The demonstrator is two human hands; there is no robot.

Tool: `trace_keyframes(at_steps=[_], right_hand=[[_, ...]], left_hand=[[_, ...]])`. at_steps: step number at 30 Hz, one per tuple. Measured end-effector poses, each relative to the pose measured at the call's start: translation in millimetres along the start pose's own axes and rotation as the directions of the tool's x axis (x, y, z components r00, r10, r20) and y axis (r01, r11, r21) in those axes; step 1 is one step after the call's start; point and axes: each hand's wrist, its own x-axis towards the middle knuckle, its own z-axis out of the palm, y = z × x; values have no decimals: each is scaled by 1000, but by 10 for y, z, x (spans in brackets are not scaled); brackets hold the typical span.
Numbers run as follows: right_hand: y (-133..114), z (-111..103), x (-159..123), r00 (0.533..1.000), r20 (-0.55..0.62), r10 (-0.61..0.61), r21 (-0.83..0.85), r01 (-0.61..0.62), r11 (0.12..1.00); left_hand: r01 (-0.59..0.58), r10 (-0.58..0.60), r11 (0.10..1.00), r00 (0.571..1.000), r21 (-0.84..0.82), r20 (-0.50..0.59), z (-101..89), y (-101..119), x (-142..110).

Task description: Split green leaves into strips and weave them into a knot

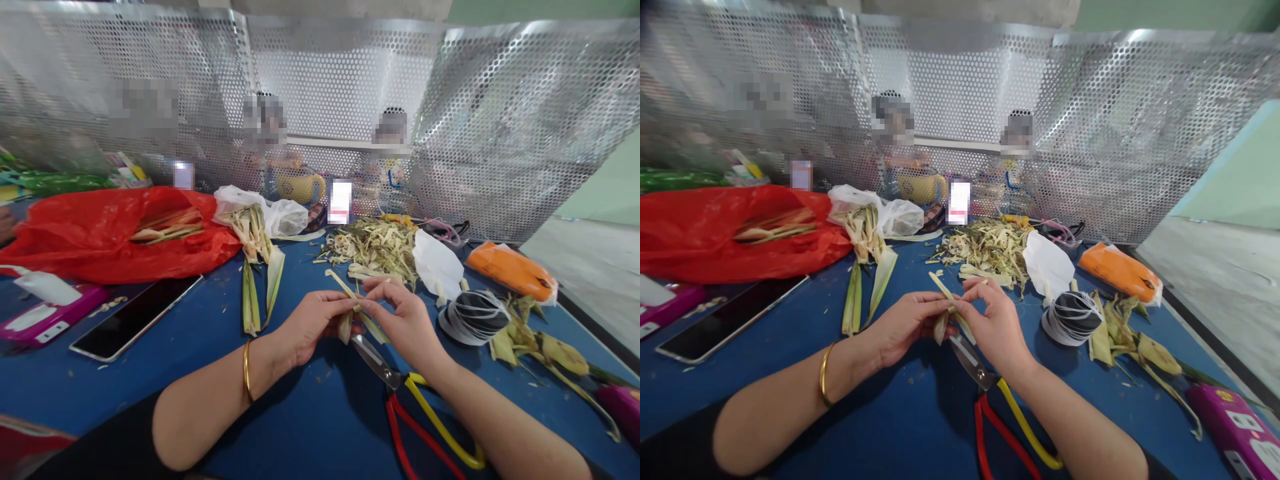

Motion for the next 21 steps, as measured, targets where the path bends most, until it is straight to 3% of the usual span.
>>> trace_keyframes(at_steps=[13, 19, 21], right_hand=[[90, 32, -2, 998, -9, 60, 77, -60, 995], [79, 40, -1, 997, -12, 70, 17, -70, 997], [54, -34, 28, 1000, 2, -1, -71, 1, 997]], left_hand=[[-26, 25, 994, 1000, 102, 12, -28, -37, 2], [-6, 10, 994, 999, 112, -34, 22, 0, -15], [-10, 13, 996, 999, 92, -37, 15, 18, -13]])
